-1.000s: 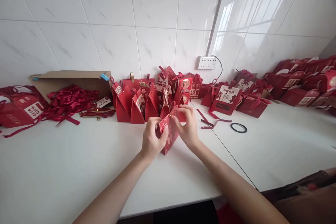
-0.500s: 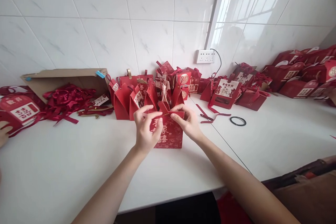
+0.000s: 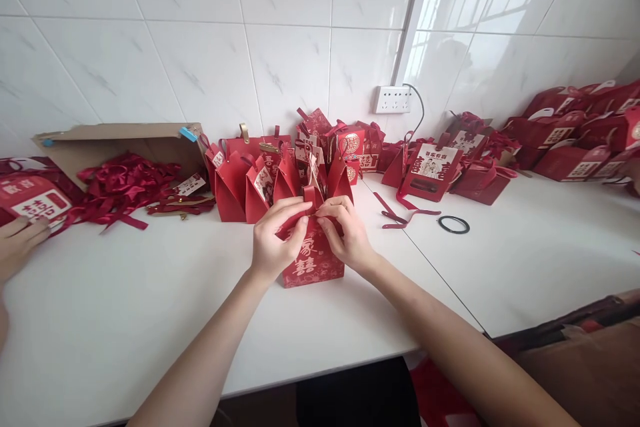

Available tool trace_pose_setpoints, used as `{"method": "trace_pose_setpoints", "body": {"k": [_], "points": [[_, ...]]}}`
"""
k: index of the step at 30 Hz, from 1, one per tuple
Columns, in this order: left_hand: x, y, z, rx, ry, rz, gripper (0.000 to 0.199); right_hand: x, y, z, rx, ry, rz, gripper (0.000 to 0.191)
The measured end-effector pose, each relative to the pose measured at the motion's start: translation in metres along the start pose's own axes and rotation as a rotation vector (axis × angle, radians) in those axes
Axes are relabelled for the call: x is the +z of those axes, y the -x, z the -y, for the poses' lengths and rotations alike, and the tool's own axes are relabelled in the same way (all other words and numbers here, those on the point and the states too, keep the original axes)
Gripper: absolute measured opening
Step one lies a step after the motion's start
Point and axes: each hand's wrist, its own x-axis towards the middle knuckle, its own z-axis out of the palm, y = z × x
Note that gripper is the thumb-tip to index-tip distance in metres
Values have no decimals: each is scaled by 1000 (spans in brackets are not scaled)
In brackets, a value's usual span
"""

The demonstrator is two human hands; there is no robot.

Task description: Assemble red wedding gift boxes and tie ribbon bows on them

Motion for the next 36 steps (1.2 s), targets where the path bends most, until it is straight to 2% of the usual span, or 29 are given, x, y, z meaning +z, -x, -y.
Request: {"method": "trace_pose_setpoints", "body": {"k": [11, 22, 27, 31, 36], "points": [[1, 1, -1, -50, 29, -12, 16, 0, 3, 0, -20, 18, -34, 14], [1, 1, -2, -56, -1, -10, 16, -1, -1, 6, 95, -8, -4, 9], [2, 2, -3, -6, 23, -18, 17, 1, -2, 13, 298, -86, -85, 11], [5, 4, -6, 30, -3, -53, 18, -2, -8, 22, 465, -190, -42, 4], [7, 6, -12, 28, -49, -88, 16, -4, -13, 28, 589, -209, -43, 9]]}}
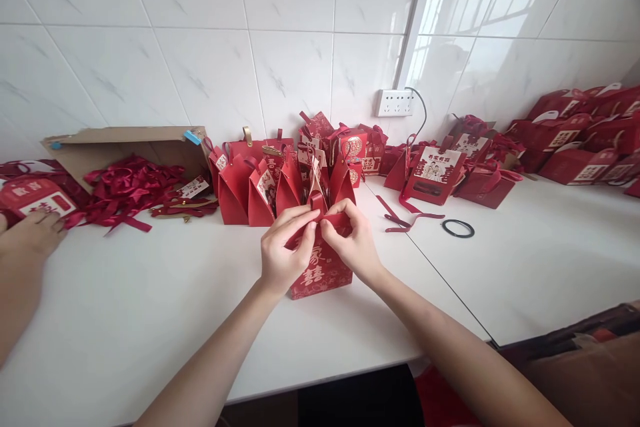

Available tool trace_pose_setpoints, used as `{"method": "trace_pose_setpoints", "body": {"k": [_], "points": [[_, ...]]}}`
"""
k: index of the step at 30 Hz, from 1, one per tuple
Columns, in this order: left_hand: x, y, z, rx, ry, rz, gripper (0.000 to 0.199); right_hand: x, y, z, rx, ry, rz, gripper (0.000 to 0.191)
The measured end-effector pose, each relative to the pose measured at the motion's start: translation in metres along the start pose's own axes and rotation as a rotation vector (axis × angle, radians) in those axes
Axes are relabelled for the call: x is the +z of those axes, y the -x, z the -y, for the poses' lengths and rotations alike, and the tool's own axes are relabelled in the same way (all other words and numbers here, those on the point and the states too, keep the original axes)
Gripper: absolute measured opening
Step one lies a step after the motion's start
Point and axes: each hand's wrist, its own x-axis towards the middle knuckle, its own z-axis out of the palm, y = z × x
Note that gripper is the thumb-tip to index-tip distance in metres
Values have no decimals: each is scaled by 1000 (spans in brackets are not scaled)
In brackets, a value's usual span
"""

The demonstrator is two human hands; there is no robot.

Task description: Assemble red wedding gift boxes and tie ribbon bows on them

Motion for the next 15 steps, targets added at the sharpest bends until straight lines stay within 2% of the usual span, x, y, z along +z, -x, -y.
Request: {"method": "trace_pose_setpoints", "body": {"k": [7, 15], "points": [[1, 0, -1, -10, -2, 7, 18, -1, 0, -3, 6, -3, 3, 17], [1, 0, 0, 7, 21, 10, 18, -1, 0, -5, -30, -2, 0, 10]]}}
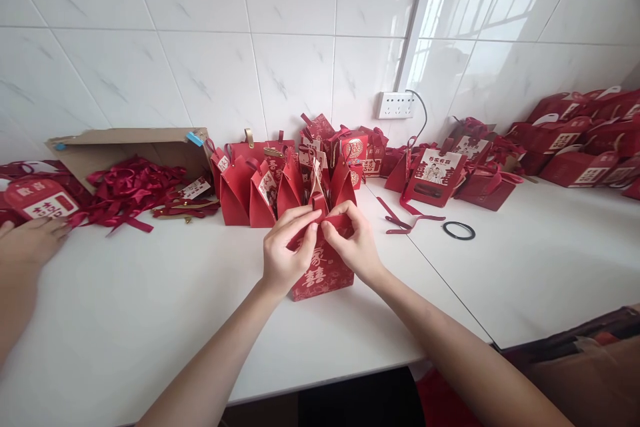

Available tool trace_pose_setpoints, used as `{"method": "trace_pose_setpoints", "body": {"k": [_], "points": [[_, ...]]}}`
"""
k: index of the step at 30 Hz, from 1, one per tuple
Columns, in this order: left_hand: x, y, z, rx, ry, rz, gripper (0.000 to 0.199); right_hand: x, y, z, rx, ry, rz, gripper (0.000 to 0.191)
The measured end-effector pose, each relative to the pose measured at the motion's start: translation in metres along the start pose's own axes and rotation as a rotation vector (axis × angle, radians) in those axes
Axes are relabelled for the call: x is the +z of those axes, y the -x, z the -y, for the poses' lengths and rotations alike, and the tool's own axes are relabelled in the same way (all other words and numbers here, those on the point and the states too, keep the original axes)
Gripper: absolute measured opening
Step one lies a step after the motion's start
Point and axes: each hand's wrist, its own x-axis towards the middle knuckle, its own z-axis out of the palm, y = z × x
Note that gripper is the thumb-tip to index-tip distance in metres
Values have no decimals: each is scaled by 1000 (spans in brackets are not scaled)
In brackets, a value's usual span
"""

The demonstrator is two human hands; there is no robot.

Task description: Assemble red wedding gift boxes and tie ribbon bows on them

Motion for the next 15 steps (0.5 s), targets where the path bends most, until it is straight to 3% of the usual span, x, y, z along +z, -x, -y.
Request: {"method": "trace_pose_setpoints", "body": {"k": [6, 12, 15], "points": [[-1, 0, 0, 4, -25, 10, 18, 0, 1, -2, -40, 42, 5, 14], [2, 3, -1, 23, -61, -22, 19, 3, 3, -9, -383, 268, -192, 14], [5, 5, -3, 52, -87, -57, 23, 4, 4, -11, -443, 347, -223, 10]]}}
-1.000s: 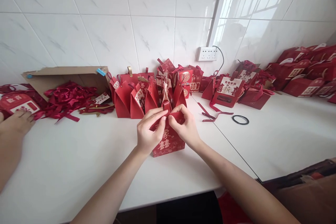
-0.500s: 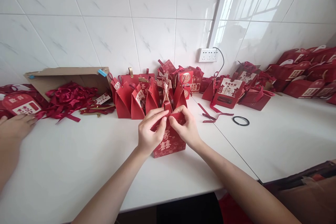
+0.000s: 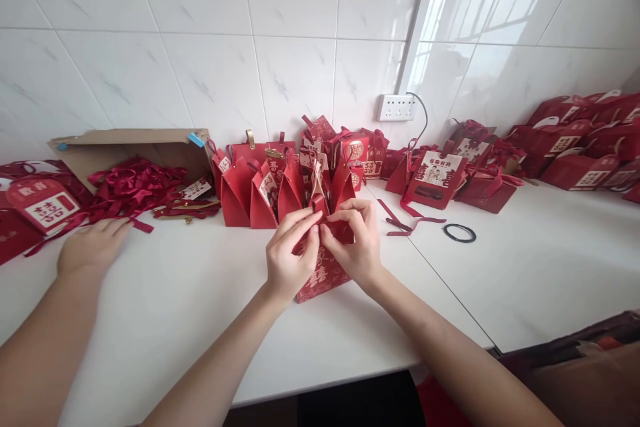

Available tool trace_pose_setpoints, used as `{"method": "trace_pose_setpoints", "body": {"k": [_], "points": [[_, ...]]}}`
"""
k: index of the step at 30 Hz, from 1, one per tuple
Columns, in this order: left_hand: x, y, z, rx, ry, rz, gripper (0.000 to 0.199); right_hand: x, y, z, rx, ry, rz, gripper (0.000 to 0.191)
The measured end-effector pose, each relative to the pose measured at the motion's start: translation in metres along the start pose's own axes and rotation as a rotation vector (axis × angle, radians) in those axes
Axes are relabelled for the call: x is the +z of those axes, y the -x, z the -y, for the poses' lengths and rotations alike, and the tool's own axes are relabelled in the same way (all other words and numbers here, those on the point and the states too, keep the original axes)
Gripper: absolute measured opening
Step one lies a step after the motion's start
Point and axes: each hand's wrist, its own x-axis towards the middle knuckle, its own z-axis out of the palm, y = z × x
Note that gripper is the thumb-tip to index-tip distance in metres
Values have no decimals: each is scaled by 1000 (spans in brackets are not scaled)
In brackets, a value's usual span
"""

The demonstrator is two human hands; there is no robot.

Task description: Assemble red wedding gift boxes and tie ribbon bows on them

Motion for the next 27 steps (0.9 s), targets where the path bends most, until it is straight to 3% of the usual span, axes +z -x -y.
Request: {"method": "trace_pose_setpoints", "body": {"k": [17, 27], "points": [[0, 1, -3, 148, -27, 12, 34, -2, -2, 2, 8, -51, 28, 6], [0, -1, -6, 31, -17, 9, 26, -7, -6, -3, -61, -74, 19, 8]]}}
